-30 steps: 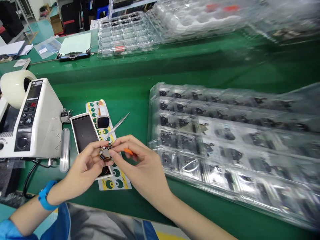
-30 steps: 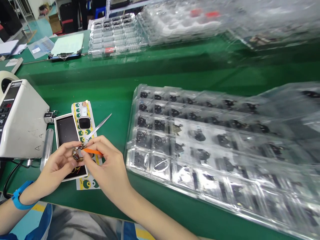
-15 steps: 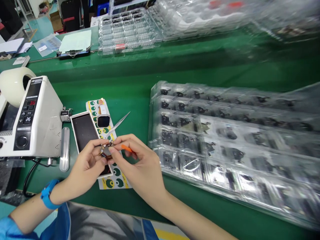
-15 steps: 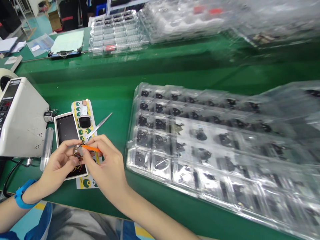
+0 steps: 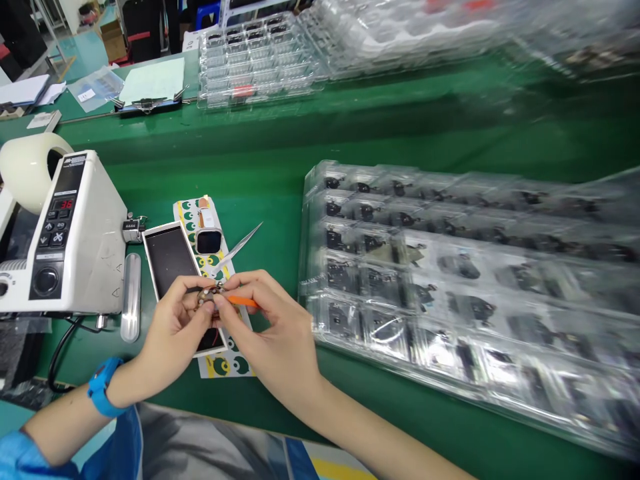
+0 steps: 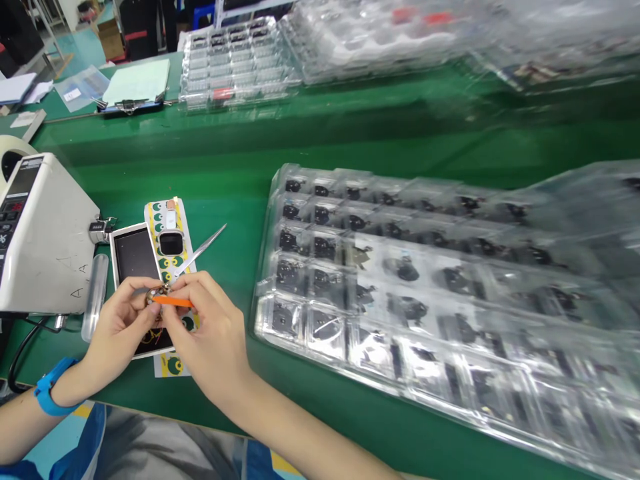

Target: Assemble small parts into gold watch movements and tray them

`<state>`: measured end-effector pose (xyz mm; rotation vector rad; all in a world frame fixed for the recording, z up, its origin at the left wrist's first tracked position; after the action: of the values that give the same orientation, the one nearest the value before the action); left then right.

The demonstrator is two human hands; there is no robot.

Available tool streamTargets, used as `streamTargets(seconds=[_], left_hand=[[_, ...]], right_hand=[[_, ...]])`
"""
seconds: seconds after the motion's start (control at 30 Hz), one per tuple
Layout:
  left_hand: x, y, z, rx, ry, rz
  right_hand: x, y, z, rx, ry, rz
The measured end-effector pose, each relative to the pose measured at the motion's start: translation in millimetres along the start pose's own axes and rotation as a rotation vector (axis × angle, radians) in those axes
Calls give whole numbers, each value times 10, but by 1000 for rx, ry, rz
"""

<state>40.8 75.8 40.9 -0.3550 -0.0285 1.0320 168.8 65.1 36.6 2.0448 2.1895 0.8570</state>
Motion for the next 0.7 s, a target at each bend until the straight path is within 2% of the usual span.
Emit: streamTargets(seconds=[0.13, 0.23, 0.33, 0.43, 0.5, 0.57, 0.63, 0.7], left_hand=[[-10, 23, 4, -29, 7, 64], [-23, 21, 2, -42, -1, 69], [-25, 37, 4, -14, 24, 21], [-22, 94, 57, 256, 71, -16], [-22, 134, 145, 555, 2, 29], [-25, 155, 231, 716, -72, 101], [-24, 165, 270, 655, -38, 148], [-19, 163, 263, 487, 60, 157]], right_hand=[[-2, 49, 15, -78, 15, 16], [49, 83, 24, -3, -46, -121], [96, 108, 16, 74, -76, -234], [115, 135, 9, 54, -96, -280], [116, 158, -3, 48, -82, -310], [113, 193, -26, 55, -44, -292], [108, 231, -47, 61, -7, -234], [103, 248, -55, 61, 2, -193]])
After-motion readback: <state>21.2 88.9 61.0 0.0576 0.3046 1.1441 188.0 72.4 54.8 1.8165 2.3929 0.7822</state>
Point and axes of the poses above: each hand's wrist, its own x-axis towards the middle knuckle, its own y-axis out of the back of the hand, z = x × y, the point moved 2 cm from there along x, towards the middle knuckle, and after that the axes turned 14 degrees about -z, right-handed, at the moved point
